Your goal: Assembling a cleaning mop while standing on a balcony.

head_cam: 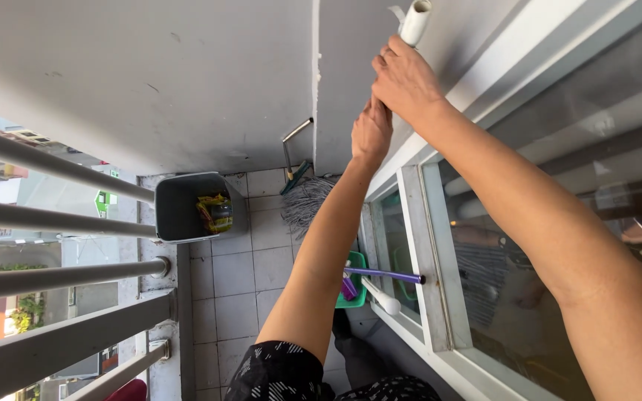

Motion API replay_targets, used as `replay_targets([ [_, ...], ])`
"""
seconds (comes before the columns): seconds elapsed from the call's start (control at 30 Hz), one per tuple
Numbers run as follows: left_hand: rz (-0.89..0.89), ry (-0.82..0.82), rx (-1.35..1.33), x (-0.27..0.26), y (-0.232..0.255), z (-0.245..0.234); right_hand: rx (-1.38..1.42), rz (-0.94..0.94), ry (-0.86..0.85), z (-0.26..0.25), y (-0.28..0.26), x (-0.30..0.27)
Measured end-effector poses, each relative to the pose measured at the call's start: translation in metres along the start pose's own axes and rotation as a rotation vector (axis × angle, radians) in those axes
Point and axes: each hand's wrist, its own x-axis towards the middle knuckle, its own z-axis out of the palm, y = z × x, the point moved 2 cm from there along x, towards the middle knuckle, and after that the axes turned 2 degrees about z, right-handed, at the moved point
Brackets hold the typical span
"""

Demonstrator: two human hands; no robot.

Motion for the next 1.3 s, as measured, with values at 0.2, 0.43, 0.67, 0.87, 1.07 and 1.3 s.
replay_targets([
  [0.2, 0.113, 0.014, -0.061, -0.02, 0.002, -0.011, -0.07, -0.032, -0.134, -0.042, 0.001, -0.016],
  [0.43, 0.191, 0.016, -0.104, -0.042, -0.016, -0.03, -0.133, -0.034, -0.064, -0.058, -0.021, -0.028],
  [0.67, 0.239, -0.034, -0.019, -0.071, -0.05, -0.047, -0.247, -0.094, 0.031, -0.098, -0.049, -0.037],
  [0.87, 0.162, -0.104, 0.082, -0.101, -0.065, -0.07, -0.278, -0.179, 0.053, -0.135, -0.066, -0.052],
  [1.07, 0.344, 0.008, 0.145, -0.126, -0.073, -0.096, -0.28, -0.186, 0.079, -0.169, -0.077, -0.058],
  [1.3, 0.205, -0.114, 0.13, -0.161, -0.059, -0.133, -0.25, -0.195, 0.13, -0.193, -0.098, -0.07],
])
